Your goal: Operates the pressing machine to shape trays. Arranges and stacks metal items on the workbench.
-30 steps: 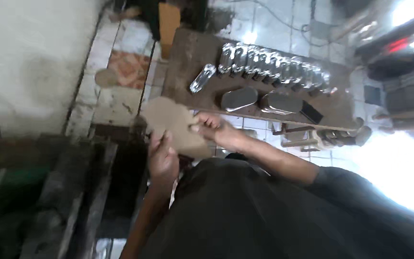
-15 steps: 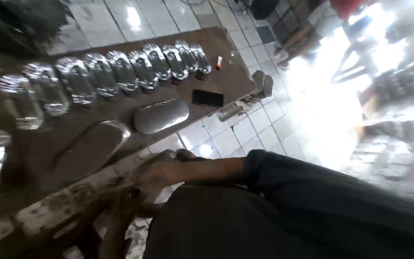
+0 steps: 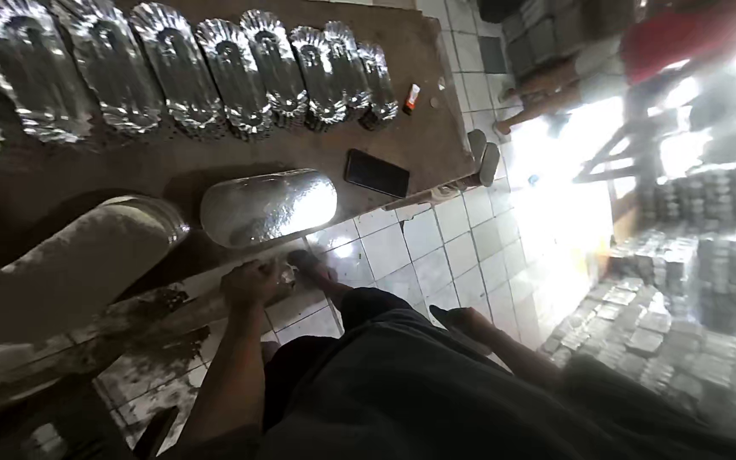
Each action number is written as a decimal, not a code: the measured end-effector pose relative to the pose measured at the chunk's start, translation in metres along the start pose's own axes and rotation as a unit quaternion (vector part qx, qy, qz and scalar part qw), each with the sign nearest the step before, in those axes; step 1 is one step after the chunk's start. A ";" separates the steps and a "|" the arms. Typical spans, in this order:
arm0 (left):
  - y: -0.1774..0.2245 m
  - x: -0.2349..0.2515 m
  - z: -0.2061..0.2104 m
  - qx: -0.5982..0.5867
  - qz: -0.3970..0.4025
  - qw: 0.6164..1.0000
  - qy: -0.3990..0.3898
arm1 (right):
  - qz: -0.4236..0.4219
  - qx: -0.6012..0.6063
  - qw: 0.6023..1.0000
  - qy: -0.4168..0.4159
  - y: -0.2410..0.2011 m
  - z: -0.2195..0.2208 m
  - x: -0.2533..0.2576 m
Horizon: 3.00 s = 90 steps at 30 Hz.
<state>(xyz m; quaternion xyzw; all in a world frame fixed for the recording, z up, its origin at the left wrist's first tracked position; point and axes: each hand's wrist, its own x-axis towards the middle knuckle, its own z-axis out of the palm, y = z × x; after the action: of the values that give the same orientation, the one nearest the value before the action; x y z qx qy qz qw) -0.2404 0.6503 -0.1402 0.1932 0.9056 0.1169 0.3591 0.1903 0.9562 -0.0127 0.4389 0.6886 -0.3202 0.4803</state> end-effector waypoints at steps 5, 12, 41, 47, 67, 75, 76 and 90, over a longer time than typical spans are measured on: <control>-0.009 -0.045 -0.052 -0.065 -0.006 0.998 -0.021 | -0.129 -0.056 0.990 0.029 -0.090 -0.035 0.039; -0.092 -0.220 -0.188 -0.293 -0.152 0.897 0.292 | -0.336 -0.160 0.926 0.057 -0.216 -0.034 0.048; -0.412 -0.469 -0.079 -0.201 -0.397 0.755 0.482 | -0.440 -0.497 0.748 0.016 -0.473 0.148 -0.040; -0.480 -0.548 0.033 -0.171 -0.435 0.742 0.480 | -0.700 -0.571 0.422 0.078 -0.659 0.398 -0.195; -0.233 -0.570 0.237 -0.736 -0.397 0.477 0.270 | -0.749 -0.553 0.351 0.099 -0.747 0.556 -0.213; -0.243 -0.553 0.249 -0.678 -0.400 0.553 0.273 | -0.744 -0.551 0.376 0.041 -0.622 0.723 -0.270; -0.246 -0.555 0.246 -0.683 -0.392 0.562 0.252 | -0.738 -0.558 0.379 0.028 -0.626 0.719 -0.273; -0.287 -0.564 0.256 -0.690 -0.347 0.619 0.146 | -0.728 -0.518 0.447 -0.039 -0.681 0.467 -0.283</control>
<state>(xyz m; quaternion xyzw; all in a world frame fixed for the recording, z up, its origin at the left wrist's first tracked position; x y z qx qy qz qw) 0.2376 0.1659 -0.0819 -0.4592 0.5993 0.6005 0.2633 -0.2095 0.1903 0.1114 -0.5669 0.7743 -0.1530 0.2360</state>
